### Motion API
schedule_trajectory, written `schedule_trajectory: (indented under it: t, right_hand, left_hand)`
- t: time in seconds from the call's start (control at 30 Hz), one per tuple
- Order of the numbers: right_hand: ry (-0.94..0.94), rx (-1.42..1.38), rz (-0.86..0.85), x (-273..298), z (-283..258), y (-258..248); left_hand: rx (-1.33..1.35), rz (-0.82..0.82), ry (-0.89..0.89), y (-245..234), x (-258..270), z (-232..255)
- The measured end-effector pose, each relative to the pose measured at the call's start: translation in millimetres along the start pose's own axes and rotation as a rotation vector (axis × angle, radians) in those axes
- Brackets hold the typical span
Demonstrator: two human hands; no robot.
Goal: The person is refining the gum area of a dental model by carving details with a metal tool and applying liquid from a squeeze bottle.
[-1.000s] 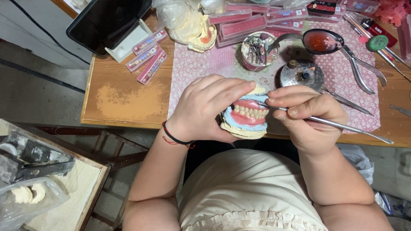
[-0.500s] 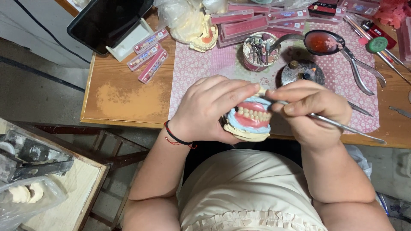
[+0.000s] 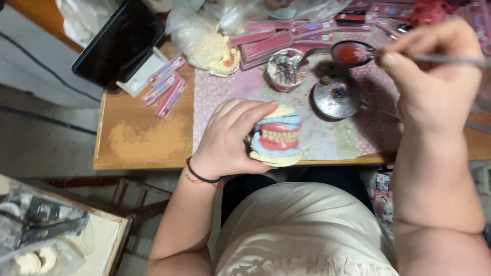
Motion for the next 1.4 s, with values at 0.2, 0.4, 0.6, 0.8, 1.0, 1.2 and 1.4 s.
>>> schedule_trajectory:
  t: [0.2, 0.4, 0.6, 0.8, 1.0, 1.2, 1.4]
  right_hand:
    - [0.08, 0.396, -0.238, -39, -13, 10]
    - [-0.065, 0.789, -0.349, -53, -21, 10]
    - [-0.164, 0.872, -0.389, -59, -13, 9]
    - [-0.147, 0.885, -0.367, -57, -7, 2]
    - [-0.235, 0.877, -0.377, -56, 2, -9]
    - [-0.201, 0.798, -0.362, -54, 8, -12]
    - [-0.003, 0.41, -0.18, -40, 8, -17]
  left_hand:
    - [-0.035, -0.064, -0.105, 8, 4, 0]
    - [0.043, -0.16, -0.195, 11, 6, -7]
    - [0.09, -0.148, -0.217, 6, 2, -4]
    - [0.089, -0.143, -0.217, 8, 6, -7]
    - [0.089, -0.168, -0.199, 7, 7, -8]
    - [0.078, -0.169, -0.194, 7, 12, -11]
    - [0.081, -0.181, -0.222, 8, 14, -12]
Point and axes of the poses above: each hand's wrist, its own x-axis away from the middle knuckle, its own y-axis out of the palm, z = x × y, the point moved 2 cm from there along -x, towards the middle knuckle, and after that the axes turned 13 degrees about z, right-handed, at the moved point
